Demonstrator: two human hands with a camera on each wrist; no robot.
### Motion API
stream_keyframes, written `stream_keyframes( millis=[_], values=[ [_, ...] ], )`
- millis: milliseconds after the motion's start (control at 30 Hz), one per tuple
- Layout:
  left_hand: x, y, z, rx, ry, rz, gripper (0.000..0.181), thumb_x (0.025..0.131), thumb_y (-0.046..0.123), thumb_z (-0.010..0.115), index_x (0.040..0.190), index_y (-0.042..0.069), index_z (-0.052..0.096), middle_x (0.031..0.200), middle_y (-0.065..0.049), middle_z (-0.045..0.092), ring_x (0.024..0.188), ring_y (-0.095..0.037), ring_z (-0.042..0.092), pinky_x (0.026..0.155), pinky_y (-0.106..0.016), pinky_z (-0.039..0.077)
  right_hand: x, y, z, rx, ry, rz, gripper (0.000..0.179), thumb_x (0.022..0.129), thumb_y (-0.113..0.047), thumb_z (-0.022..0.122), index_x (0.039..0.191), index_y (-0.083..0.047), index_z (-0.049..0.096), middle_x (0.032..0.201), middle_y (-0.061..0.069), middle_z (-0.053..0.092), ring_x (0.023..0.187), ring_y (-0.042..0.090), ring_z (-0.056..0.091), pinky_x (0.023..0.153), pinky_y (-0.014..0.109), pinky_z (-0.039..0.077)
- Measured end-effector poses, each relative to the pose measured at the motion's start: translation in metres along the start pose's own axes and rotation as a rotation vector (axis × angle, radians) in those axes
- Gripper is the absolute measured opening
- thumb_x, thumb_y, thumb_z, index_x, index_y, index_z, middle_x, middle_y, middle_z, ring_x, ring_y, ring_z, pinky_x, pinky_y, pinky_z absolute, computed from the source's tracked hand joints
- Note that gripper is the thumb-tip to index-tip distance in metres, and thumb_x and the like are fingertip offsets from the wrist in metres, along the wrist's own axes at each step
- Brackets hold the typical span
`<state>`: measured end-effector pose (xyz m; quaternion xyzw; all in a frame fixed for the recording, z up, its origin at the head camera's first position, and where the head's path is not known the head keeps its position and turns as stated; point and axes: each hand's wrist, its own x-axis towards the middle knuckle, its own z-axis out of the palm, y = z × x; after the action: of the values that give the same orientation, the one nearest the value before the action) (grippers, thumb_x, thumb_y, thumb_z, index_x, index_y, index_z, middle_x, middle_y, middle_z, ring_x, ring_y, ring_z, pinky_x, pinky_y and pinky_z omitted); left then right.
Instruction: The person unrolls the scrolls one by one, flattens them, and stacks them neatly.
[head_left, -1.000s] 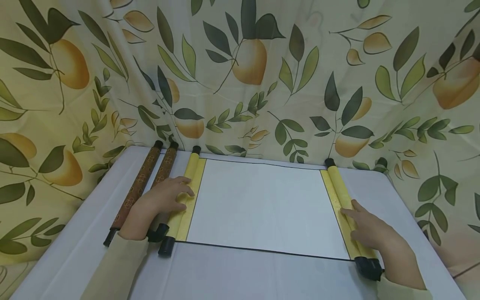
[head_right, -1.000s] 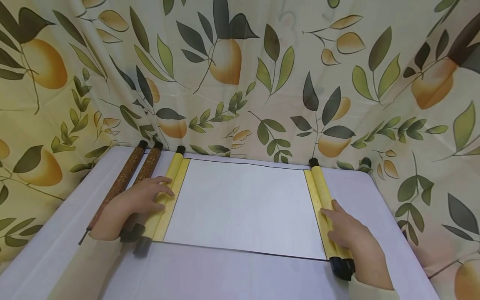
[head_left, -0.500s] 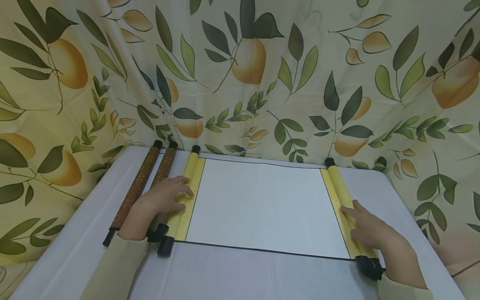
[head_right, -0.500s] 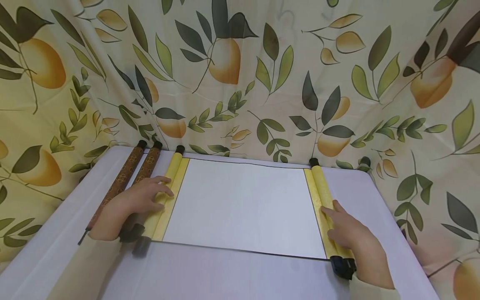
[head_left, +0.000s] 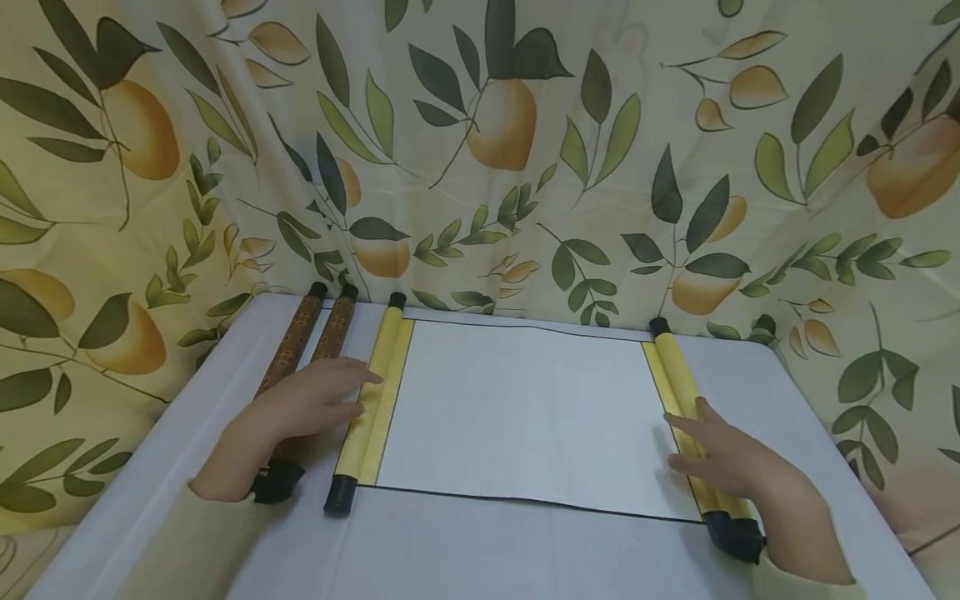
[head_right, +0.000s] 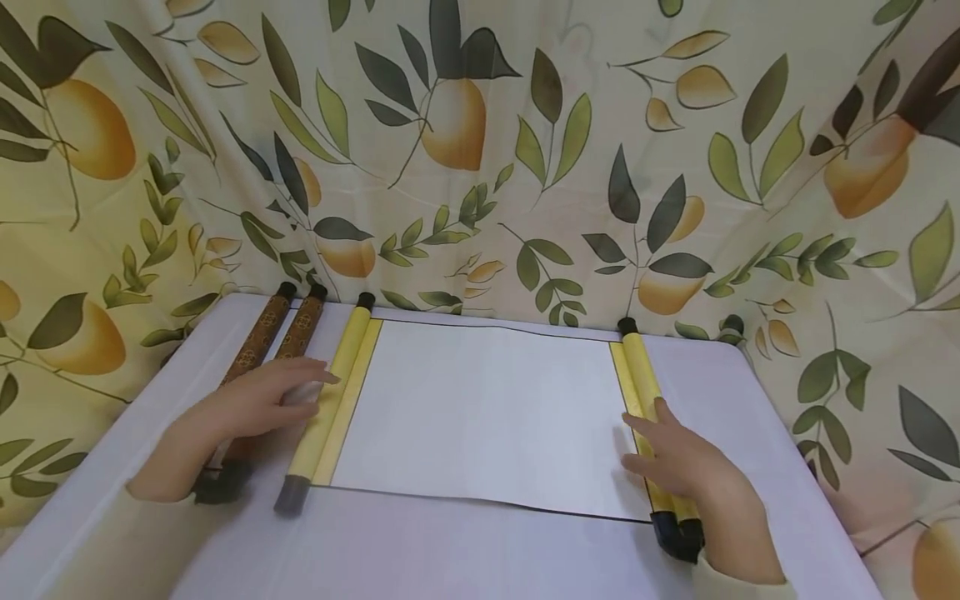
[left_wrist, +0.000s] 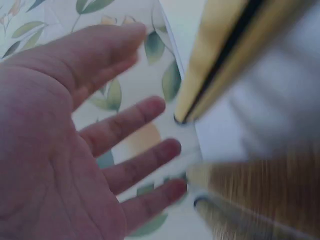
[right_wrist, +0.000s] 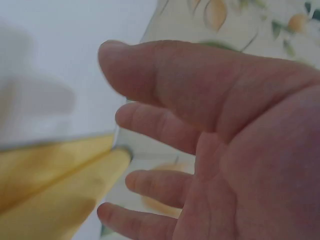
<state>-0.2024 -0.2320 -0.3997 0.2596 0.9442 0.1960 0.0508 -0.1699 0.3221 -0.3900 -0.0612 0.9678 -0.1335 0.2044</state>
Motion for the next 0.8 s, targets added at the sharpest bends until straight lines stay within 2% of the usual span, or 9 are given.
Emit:
stream_keyframes(
  millis=[67, 167, 300, 367, 467, 533, 633, 733, 800],
  values=[
    [-0.014, -0.008, -0.010, -0.006, 0.019, 0.012, 0.039, 0.094, 0.020, 0.069, 0.132, 0.014, 0.063, 0.137, -0.008, 0.060, 0.129, -0.032, 0.053, 0.105, -0.053, 0.044, 0.001, -0.021, -0.002, -0.026, 0.019, -0.085, 0.073, 0.091, -0.043, 0.069, 0.151, -0.010, 0.043, 0.156, 0.040, 0.009, 0.134, 0.061, 0.033, 0.096, 0.074, 0.036],
    [-0.031, -0.021, -0.028, -0.022, 0.048, 0.007, 0.040, 0.095, 0.021, 0.068, 0.133, 0.013, 0.062, 0.134, -0.007, 0.062, 0.123, -0.030, 0.057, 0.100, -0.051, 0.047, 0.011, -0.058, 0.000, -0.065, 0.065, -0.266, 0.063, 0.092, -0.037, 0.069, 0.148, -0.016, 0.049, 0.158, 0.031, 0.023, 0.125, 0.049, 0.052, 0.092, 0.065, 0.046],
    [-0.044, -0.045, -0.046, -0.068, 0.082, -0.006, 0.039, 0.098, 0.019, 0.065, 0.136, 0.010, 0.060, 0.132, -0.010, 0.062, 0.118, -0.033, 0.059, 0.094, -0.053, 0.050, 0.037, -0.110, 0.010, -0.058, 0.108, -0.476, 0.052, 0.094, -0.027, 0.068, 0.144, -0.021, 0.053, 0.155, 0.016, 0.041, 0.129, 0.037, 0.054, 0.099, 0.057, 0.047],
    [-0.046, -0.057, -0.053, -0.111, 0.109, -0.004, 0.038, 0.098, 0.014, 0.063, 0.136, 0.009, 0.059, 0.131, -0.013, 0.063, 0.114, -0.034, 0.061, 0.090, -0.050, 0.053, 0.052, -0.134, 0.017, 0.004, 0.115, -0.577, 0.048, 0.095, -0.022, 0.066, 0.141, -0.021, 0.056, 0.150, 0.009, 0.049, 0.130, 0.033, 0.054, 0.102, 0.055, 0.047],
    [-0.047, -0.076, -0.058, -0.167, 0.145, 0.016, 0.039, 0.097, 0.002, 0.060, 0.136, 0.006, 0.056, 0.129, -0.019, 0.062, 0.110, -0.038, 0.063, 0.085, -0.040, 0.056, 0.073, -0.173, 0.027, 0.186, 0.065, -0.703, 0.042, 0.096, -0.014, 0.064, 0.137, -0.018, 0.058, 0.142, 0.004, 0.057, 0.124, 0.030, 0.059, 0.099, 0.047, 0.051],
    [-0.047, -0.087, -0.060, -0.209, 0.151, -0.003, 0.042, 0.095, -0.003, 0.060, 0.136, 0.004, 0.055, 0.129, -0.021, 0.060, 0.111, -0.040, 0.063, 0.080, -0.033, 0.056, 0.086, -0.200, 0.035, 0.343, 0.001, -0.748, 0.040, 0.096, -0.012, 0.064, 0.136, -0.018, 0.059, 0.137, 0.004, 0.060, 0.117, 0.027, 0.064, 0.094, 0.040, 0.055],
    [-0.047, -0.102, -0.059, -0.333, 0.102, -0.079, 0.046, 0.094, -0.006, 0.059, 0.139, -0.002, 0.050, 0.132, -0.028, 0.055, 0.114, -0.046, 0.059, 0.076, -0.032, 0.056, 0.101, -0.240, 0.047, 0.565, -0.130, -0.742, 0.041, 0.097, -0.012, 0.062, 0.137, -0.018, 0.057, 0.136, 0.011, 0.060, 0.114, 0.026, 0.065, 0.090, 0.034, 0.055],
    [-0.048, -0.112, -0.054, -0.489, 0.023, -0.201, 0.050, 0.096, -0.004, 0.057, 0.143, -0.003, 0.043, 0.133, -0.034, 0.050, 0.114, -0.046, 0.058, 0.076, -0.040, 0.059, 0.112, -0.278, 0.058, 0.760, -0.258, -0.691, 0.046, 0.097, -0.013, 0.062, 0.141, -0.019, 0.054, 0.139, 0.014, 0.056, 0.116, 0.023, 0.063, 0.091, 0.034, 0.055],
    [-0.048, -0.118, -0.048, -0.559, -0.017, -0.264, 0.053, 0.097, 0.000, 0.057, 0.147, -0.002, 0.039, 0.132, -0.035, 0.050, 0.110, -0.042, 0.061, 0.079, -0.044, 0.059, 0.118, -0.299, 0.065, 0.904, -0.337, -0.652, 0.049, 0.096, -0.010, 0.062, 0.143, -0.018, 0.052, 0.138, 0.017, 0.054, 0.116, 0.025, 0.062, 0.093, 0.037, 0.055]
  ],
)
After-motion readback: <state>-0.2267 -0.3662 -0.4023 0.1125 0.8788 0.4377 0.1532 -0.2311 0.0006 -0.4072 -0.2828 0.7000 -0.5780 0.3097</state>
